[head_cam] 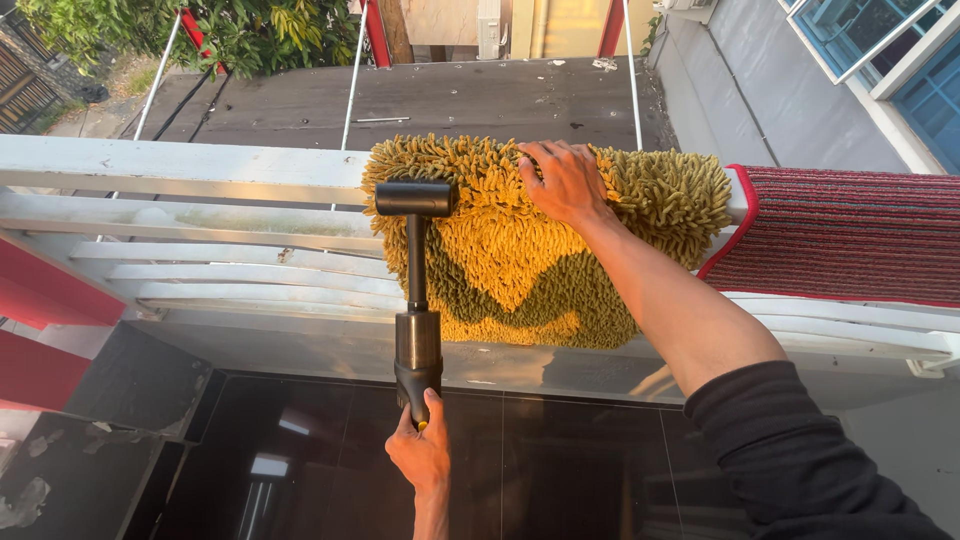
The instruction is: The person vacuums two rugs hanging on a balcony railing using a handheld vacuum cleaner, moving the vacuum head over the surface of the rugs while holding them steady by hand.
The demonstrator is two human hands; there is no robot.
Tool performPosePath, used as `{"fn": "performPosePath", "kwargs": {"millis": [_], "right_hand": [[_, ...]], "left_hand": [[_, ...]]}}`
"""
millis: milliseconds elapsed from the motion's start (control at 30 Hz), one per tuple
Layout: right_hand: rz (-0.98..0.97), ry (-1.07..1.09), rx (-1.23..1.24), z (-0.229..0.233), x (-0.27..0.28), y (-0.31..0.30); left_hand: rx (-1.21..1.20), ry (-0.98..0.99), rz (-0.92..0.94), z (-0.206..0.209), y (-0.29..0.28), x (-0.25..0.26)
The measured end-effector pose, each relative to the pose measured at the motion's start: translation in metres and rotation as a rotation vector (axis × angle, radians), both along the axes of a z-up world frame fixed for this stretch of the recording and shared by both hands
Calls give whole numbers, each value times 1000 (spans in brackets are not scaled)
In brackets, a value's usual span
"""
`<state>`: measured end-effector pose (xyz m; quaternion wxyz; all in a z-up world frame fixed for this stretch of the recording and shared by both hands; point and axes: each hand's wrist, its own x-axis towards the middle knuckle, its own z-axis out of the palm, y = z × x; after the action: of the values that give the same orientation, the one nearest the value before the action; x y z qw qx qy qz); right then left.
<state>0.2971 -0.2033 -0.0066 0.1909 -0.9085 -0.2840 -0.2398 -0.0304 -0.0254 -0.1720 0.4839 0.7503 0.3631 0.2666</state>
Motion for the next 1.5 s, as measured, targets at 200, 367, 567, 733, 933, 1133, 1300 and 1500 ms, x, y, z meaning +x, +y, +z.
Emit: {"fn": "performPosePath", "kwargs": {"millis": [200,367,567,733,933,1133,1300,1500], "right_hand": [[-6,-32,6,-2,1,0],[-17,-45,17,-10,10,0],[-24,-64,37,-14,10,-2],[-13,-136,70,-10,6,-1],[-20,-179,66,-8,2,0],[-23,-153,54,-13,9,-1],[-34,-122,53,-21,15,-4],[-26,-180,61,-23,16,-3]], "left_hand": [[58,4,27,-22,9,-13],[41,-39,-35,-10,11,-14],[43,-114,-87,35,4,12],[7,-134,-123,53,-7,32],[13,-90,-143,35,-16,32],[-4,-61,-171,28,-11,26],[-4,-111,-181,22,-9,17],[-140,-81,-194,11,-13,1]]}}
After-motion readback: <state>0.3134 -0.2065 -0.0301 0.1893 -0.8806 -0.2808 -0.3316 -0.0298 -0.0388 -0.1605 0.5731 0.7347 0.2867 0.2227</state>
